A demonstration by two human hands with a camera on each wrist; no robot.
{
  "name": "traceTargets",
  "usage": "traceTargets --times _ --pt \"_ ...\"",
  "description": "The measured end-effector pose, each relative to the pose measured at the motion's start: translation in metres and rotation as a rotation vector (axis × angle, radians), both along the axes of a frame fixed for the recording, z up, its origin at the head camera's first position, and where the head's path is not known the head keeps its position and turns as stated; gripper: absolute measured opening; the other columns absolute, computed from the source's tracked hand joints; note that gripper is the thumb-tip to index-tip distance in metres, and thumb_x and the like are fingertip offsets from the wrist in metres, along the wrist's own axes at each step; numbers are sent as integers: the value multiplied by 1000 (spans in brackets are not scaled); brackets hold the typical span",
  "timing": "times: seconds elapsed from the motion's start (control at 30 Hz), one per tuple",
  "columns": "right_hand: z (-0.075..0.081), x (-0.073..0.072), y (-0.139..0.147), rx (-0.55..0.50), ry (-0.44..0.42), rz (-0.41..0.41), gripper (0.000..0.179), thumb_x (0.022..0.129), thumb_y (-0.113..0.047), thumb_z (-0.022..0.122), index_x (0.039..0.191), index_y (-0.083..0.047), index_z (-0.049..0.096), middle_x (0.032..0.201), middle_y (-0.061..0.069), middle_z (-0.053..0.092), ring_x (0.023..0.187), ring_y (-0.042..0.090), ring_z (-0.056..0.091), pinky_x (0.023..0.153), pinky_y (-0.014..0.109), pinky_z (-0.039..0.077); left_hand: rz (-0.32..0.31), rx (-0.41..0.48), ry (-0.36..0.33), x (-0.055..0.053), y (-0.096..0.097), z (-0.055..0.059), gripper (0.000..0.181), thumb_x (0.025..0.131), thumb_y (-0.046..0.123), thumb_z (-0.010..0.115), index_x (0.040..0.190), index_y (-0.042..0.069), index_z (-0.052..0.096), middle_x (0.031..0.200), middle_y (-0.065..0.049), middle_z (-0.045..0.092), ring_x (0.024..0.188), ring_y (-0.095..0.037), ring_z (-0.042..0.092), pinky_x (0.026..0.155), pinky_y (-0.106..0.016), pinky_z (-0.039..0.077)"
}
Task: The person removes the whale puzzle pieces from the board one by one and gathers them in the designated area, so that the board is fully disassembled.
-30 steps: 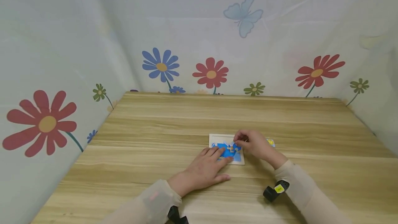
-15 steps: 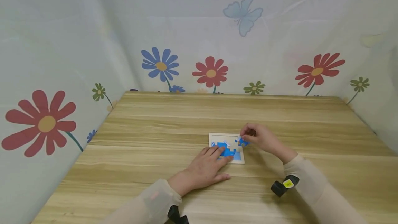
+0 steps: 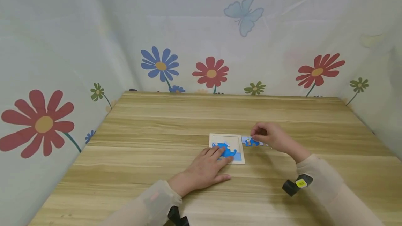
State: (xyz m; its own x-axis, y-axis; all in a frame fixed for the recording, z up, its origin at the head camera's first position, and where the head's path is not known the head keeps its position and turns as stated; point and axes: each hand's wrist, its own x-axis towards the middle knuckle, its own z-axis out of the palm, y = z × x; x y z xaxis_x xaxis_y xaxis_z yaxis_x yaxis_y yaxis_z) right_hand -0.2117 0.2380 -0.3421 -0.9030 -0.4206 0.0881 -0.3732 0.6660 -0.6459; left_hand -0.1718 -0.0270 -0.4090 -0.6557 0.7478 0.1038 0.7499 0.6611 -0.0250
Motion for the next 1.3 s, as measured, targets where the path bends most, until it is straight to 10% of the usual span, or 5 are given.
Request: traceTargets --times 1.3 --pt "-19 14 58 46 -94 1 5 90 -5 63 87 -1 63 78 2 61 66 1 47 58 18 43 -18 34 32 -1 -1 -3 57 94 59 45 142 28 47 146 -8 46 135 -28 43 109 -46 38"
